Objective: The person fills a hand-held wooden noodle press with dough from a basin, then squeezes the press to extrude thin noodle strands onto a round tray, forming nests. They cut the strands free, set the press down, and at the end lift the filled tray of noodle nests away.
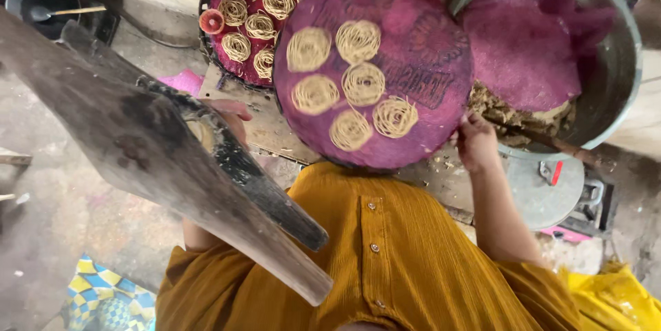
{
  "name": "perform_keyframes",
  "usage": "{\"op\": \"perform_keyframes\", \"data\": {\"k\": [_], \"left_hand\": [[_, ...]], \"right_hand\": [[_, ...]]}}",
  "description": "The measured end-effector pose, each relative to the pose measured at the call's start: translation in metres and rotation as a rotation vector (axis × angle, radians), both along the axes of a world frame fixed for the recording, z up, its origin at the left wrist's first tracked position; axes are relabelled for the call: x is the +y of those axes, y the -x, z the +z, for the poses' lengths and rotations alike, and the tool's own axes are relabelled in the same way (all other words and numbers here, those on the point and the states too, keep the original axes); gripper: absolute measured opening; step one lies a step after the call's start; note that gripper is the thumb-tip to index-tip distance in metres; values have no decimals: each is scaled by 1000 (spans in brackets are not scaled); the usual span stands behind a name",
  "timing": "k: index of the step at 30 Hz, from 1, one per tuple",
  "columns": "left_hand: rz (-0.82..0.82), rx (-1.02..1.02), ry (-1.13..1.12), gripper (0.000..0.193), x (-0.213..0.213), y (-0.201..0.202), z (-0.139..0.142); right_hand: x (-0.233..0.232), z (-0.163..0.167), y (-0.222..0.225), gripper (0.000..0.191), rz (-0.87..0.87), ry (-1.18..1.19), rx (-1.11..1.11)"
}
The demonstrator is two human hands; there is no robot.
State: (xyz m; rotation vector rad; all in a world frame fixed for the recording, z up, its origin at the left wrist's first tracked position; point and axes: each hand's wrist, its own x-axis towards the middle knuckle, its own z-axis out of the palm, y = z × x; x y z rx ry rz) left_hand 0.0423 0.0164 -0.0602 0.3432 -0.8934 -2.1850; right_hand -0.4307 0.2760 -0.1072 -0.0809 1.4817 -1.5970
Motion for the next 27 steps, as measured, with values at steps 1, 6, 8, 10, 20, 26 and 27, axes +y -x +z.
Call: {"op": "perform_keyframes", "data": {"k": [1, 6, 8, 10, 20, 26, 27], "left_hand": [[-17, -20, -2, 65, 0, 3, -2], [-64, -49, -32, 65, 4, 16, -9], [-82, -40, -54, 64, 5, 18, -9], [-104, -32, -70, 64, 4, 18, -9], [-299, -60, -22, 64, -31, 45, -8], [-347, 15, -53, 64, -40, 59, -7], [-354, 30, -61, 65, -39, 57, -8]], "right_hand": [[5, -4, -17, 19, -22, 24, -19], [27, -11, -94, 9, 60, 92, -228], [34, -3, -103, 6, 98, -2, -305], [37, 6, -95, 7, 65, -177, -325], [-31, 15, 33, 36, 59, -123, 212], [-69, 16, 69, 25, 276, -100, 389], [-67, 15, 69, 25, 287, -179, 436]]}}
